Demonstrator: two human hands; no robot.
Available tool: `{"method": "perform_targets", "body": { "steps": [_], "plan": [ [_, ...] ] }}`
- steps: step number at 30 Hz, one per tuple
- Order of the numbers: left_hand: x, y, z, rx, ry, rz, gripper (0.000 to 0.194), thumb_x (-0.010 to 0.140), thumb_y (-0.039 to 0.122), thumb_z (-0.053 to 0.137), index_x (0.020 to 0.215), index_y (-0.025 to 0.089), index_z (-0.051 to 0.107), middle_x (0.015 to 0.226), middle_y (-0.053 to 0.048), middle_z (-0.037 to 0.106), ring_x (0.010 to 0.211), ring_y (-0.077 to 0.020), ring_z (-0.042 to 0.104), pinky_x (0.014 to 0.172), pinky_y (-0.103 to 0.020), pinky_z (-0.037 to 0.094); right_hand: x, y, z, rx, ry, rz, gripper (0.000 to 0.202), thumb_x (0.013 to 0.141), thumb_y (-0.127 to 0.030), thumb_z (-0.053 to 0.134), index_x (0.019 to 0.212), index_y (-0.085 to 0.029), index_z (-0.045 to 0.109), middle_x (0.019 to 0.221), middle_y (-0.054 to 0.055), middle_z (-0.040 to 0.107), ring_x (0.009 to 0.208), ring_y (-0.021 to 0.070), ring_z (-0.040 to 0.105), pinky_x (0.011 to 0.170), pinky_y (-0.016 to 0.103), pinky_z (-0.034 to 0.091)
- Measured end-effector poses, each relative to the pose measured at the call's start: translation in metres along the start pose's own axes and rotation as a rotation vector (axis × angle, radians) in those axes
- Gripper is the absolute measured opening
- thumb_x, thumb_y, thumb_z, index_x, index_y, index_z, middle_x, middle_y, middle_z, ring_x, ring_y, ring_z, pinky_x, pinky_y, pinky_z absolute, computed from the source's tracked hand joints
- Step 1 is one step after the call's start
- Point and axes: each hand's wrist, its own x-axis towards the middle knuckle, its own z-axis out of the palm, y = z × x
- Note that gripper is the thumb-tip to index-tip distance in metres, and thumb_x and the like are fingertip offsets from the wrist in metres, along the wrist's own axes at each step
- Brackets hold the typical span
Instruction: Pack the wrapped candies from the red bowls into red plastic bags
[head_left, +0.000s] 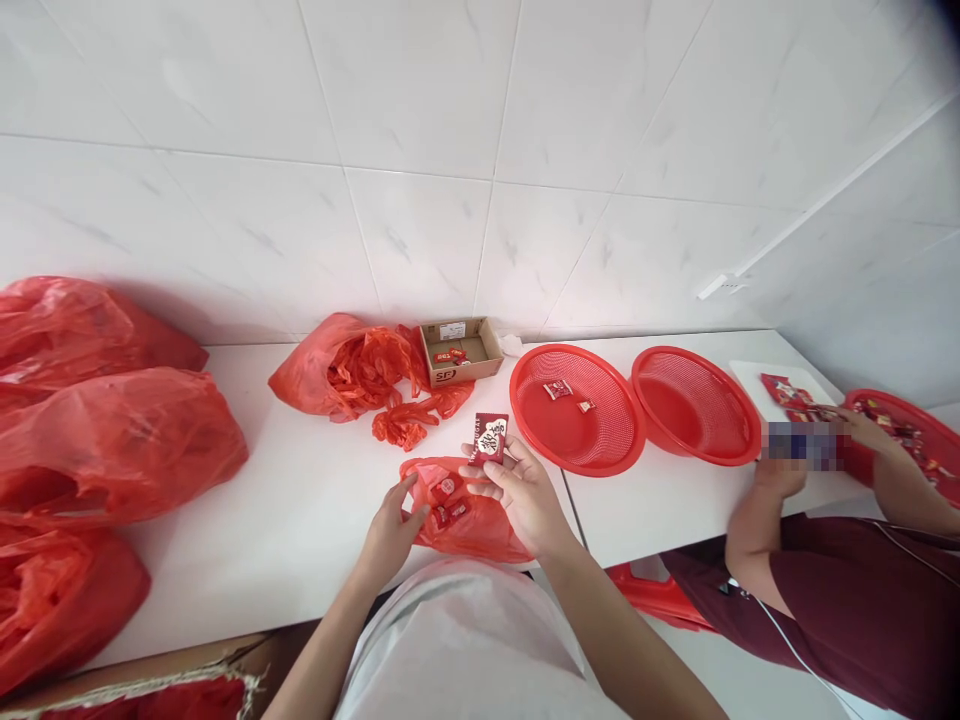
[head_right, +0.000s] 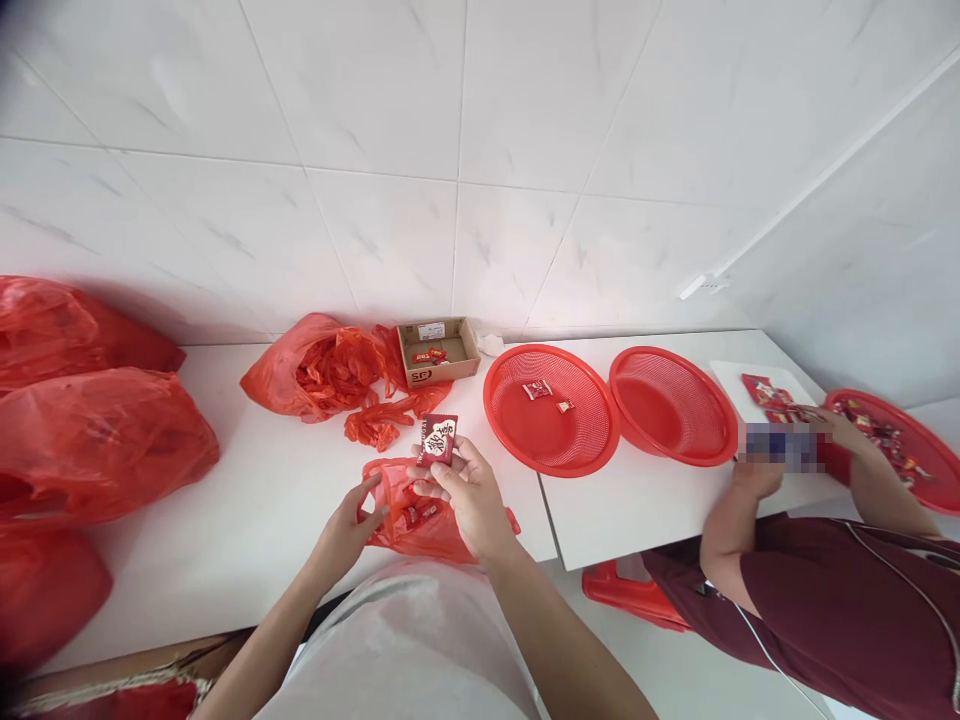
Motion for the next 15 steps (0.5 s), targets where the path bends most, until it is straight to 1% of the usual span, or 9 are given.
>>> {"method": "perform_targets", "body": {
  "steps": [2,4,6,7,9,11,13,15],
  "plan": [
    [0.000,0.000,0.001,-0.014,-0.012,0.000,0.065,0.081,0.043,0.052,0.140,0.016,0.045,0.137,-0.012,0.054,0.073,-0.0140,0.059,0.072,-0.031,0.050,0.001,0.010,-0.005,-0.053,-0.034,0.019,0.024,0.082,-0.032,0.065,0.105,-0.026,0.061,0.115,0.005,0.068,0.092,0.0206,0.070,0.078,0.035,0.057],
    [0.001,0.001,0.000,-0.039,-0.010,-0.003,0.065,0.081,0.041,0.053,0.140,0.016,0.045,0.135,-0.012,0.055,0.076,-0.0155,0.061,0.074,-0.032,0.050,0.004,0.028,-0.015,-0.165,-0.127,0.083,0.023,0.084,-0.030,0.060,0.107,-0.027,0.062,0.112,0.004,0.069,0.091,0.0210,0.070,0.077,0.036,0.057],
    [0.000,0.002,0.000,-0.053,0.012,0.003,0.063,0.080,0.038,0.054,0.139,0.017,0.048,0.132,-0.012,0.059,0.079,-0.0171,0.062,0.076,-0.033,0.049,0.010,0.052,-0.030,-0.353,-0.224,0.146,0.028,0.084,-0.025,0.056,0.111,-0.028,0.063,0.110,0.003,0.070,0.094,0.0219,0.069,0.082,0.038,0.056],
    [0.000,0.002,-0.001,-0.051,0.024,0.011,0.061,0.079,0.036,0.055,0.137,0.017,0.050,0.130,-0.011,0.060,0.080,-0.0175,0.062,0.077,-0.033,0.049,0.012,0.063,-0.038,-0.473,-0.234,0.152,0.032,0.083,-0.022,0.056,0.114,-0.029,0.063,0.110,0.002,0.071,0.097,0.0226,0.068,0.086,0.040,0.054],
    [-0.001,0.003,-0.002,-0.029,0.035,0.024,0.060,0.079,0.032,0.054,0.137,0.018,0.051,0.132,-0.011,0.059,0.081,-0.0173,0.062,0.080,-0.034,0.048,0.017,0.083,-0.056,-0.717,-0.140,0.102,0.040,0.081,-0.016,0.056,0.118,-0.030,0.064,0.114,0.003,0.070,0.107,0.0252,0.065,0.096,0.042,0.048],
    [-0.003,0.002,-0.003,0.002,0.033,0.016,0.060,0.080,0.030,0.052,0.138,0.019,0.049,0.135,-0.011,0.057,0.079,-0.0161,0.061,0.081,-0.034,0.048,0.021,0.093,-0.070,-0.864,-0.017,0.050,0.050,0.078,-0.012,0.056,0.124,-0.030,0.061,0.123,0.005,0.066,0.116,0.0282,0.059,0.102,0.045,0.042],
    [-0.005,0.002,-0.004,0.027,0.026,-0.004,0.061,0.081,0.029,0.049,0.140,0.018,0.046,0.136,-0.010,0.056,0.074,-0.0144,0.059,0.080,-0.034,0.047,0.024,0.093,-0.081,-0.900,0.043,0.035,0.058,0.078,-0.010,0.055,0.133,-0.029,0.054,0.130,0.006,0.062,0.122,0.0286,0.055,0.105,0.046,0.039],
    [-0.006,0.002,-0.004,0.048,0.022,-0.011,0.061,0.082,0.030,0.047,0.142,0.018,0.044,0.134,-0.010,0.057,0.069,-0.0129,0.056,0.077,-0.033,0.047,0.027,0.085,-0.089,-0.897,0.052,0.025,0.061,0.079,-0.011,0.054,0.136,-0.031,0.050,0.131,0.005,0.061,0.120,0.0253,0.057,0.103,0.044,0.041]
  ]
}}
